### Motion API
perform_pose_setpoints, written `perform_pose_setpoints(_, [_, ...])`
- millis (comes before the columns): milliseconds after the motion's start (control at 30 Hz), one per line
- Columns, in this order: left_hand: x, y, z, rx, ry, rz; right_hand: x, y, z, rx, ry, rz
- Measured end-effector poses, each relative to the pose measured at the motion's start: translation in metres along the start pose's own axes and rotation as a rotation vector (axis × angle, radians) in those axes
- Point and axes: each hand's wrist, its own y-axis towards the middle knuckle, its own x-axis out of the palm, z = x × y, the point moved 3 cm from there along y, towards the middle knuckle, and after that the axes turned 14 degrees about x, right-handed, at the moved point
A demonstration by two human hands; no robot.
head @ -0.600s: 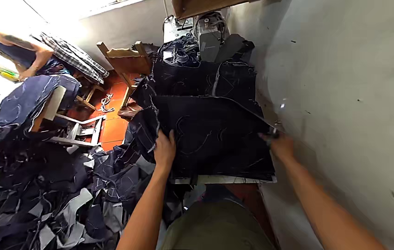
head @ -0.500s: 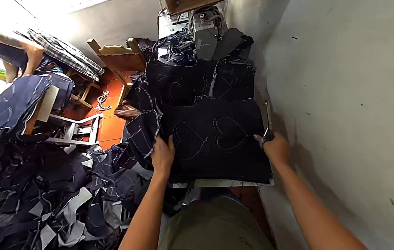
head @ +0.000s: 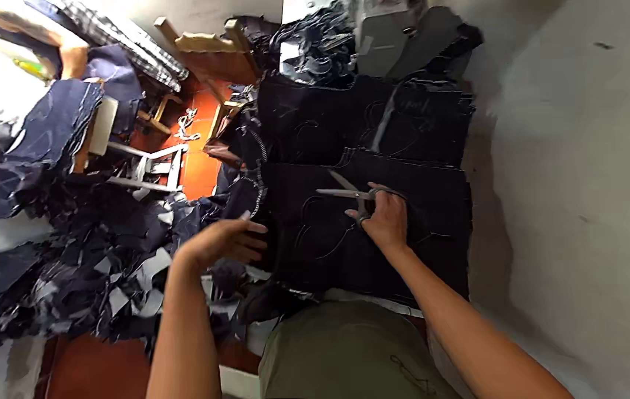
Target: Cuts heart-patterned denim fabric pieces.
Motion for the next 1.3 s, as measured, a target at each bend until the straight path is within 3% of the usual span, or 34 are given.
perform_pose_setpoints(67, [-0.046,-0.024,-0.021,0.035,-0.116,0.169,-0.005,0.001,-0.005,0.031,-0.016,-0.044])
perform_pose_setpoints(133, [-0.064,-0.035,-0.093,-0.096,0.004,0.308,-0.007,0.006,-0.007,0.063,-0.037,-0.075])
perform_pose_setpoints(200, [-0.034,-0.029,-0.187,-0.201,0.297,0.175,-0.006,0.007,-0.004,0.049,-0.060,-0.067])
perform_pose_setpoints(233, [-0.008,-0.021,-0.221,-0.135,0.425,0.090,-0.005,0.007,-0.003,0.029,-0.069,-0.055])
perform_pose_setpoints(333, [0.052,0.002,-0.264,0.167,0.513,-0.006,-0.002,0.007,0.000,0.011,-0.087,-0.030])
perform_pose_setpoints(400, [0.075,0.010,-0.276,0.128,0.557,-0.093,-0.003,0.008,-0.001,0.023,-0.103,-0.038])
perform_pose_setpoints(467, [0.091,0.012,-0.282,0.180,0.496,-0.014,-0.004,0.010,-0.003,0.039,-0.097,-0.060])
perform_pose_setpoints(700, [0.121,-0.046,-0.266,0.529,-0.257,0.733,-0.005,0.012,-0.001,0.036,-0.031,-0.032])
perform_pose_setpoints(800, [0.104,-0.062,-0.250,0.694,-0.365,0.764,-0.045,-0.004,-0.021,-0.110,0.088,-0.070])
perform_pose_setpoints(867, [0.093,-0.068,-0.240,0.724,-0.275,0.727,-0.069,-0.038,-0.042,-0.254,0.112,-0.341])
perform_pose_setpoints(967, [0.084,-0.071,-0.238,0.716,-0.033,0.707,-0.069,-0.095,-0.049,-0.118,-0.166,-1.314])
perform_pose_setpoints(1000, [0.084,-0.074,-0.236,0.712,0.066,0.714,-0.061,-0.106,-0.044,-0.091,-0.292,-1.533])
perform_pose_setpoints(1033, [0.087,-0.080,-0.235,0.717,0.161,0.738,-0.050,-0.114,-0.039,-0.077,-0.392,-1.641])
perform_pose_setpoints(1167, [0.117,-0.101,-0.231,0.782,0.336,0.868,-0.015,-0.117,-0.038,-0.209,-0.406,-1.582])
perform_pose_setpoints(1300, [0.148,-0.105,-0.234,0.720,0.200,0.922,0.008,-0.111,-0.042,-0.307,-0.240,-1.536])
